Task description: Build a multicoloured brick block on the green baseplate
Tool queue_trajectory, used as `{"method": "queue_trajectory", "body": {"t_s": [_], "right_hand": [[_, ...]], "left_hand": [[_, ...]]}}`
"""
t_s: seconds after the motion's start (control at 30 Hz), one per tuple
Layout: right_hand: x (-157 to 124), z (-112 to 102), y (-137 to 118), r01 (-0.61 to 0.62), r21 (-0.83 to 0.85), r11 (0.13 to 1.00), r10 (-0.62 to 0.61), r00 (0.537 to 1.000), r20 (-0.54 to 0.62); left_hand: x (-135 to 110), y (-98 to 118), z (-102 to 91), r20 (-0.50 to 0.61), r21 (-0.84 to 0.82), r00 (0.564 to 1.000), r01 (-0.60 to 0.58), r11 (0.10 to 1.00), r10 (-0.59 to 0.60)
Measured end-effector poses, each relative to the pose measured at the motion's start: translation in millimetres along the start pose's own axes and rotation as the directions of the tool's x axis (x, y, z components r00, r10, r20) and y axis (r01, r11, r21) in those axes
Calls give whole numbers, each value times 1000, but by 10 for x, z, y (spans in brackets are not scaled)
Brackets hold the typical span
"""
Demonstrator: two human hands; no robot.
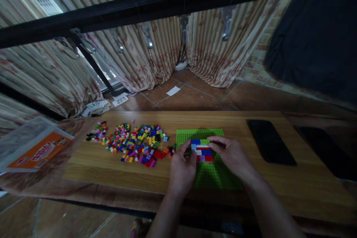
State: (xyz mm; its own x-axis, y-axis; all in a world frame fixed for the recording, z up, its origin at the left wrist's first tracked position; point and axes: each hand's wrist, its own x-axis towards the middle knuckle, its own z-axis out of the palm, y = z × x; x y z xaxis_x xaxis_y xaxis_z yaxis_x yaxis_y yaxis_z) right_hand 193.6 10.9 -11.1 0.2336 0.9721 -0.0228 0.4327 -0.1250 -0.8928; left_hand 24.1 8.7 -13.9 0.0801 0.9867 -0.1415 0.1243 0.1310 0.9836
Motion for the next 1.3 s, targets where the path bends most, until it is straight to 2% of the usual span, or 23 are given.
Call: {"method": "queue_trajectory", "body": {"t_s": [0.13,0.23,0.33,0.37,0.43,0.53,0.67,0.8,1.0,1.3], "right_hand": [[-45,14,27,-15,41,999,15,1000,-8],[-67,-3,59,-33,37,999,33,999,-21],[-63,-52,83,-15,-3,1000,15,999,-51],[-60,-69,84,-6,-17,1000,5,997,-71],[-60,-95,77,8,-42,999,-13,994,-111],[-73,-99,41,22,-63,998,-30,992,-125],[-94,-70,-21,14,-87,996,-23,994,-105],[-100,-54,-51,20,-105,994,-29,995,-94],[-106,-57,-37,27,-164,986,-41,996,-80],[-107,-45,-48,10,-192,981,-24,997,-72]], "left_hand": [[-10,22,-63,21,4,1000,-5,1000,5],[28,62,-218,-58,160,998,-28,987,38],[92,113,-462,-161,322,980,-61,945,118],[111,127,-549,-220,377,967,-37,926,128],[134,144,-704,-252,503,954,-14,864,162],[132,138,-833,-203,675,956,-20,737,212],[90,97,-804,-99,814,958,-77,576,268],[67,66,-715,-34,867,956,-116,484,290],[79,43,-697,-25,882,956,-116,456,293],[169,62,-746,-81,895,955,-56,442,285]]}}
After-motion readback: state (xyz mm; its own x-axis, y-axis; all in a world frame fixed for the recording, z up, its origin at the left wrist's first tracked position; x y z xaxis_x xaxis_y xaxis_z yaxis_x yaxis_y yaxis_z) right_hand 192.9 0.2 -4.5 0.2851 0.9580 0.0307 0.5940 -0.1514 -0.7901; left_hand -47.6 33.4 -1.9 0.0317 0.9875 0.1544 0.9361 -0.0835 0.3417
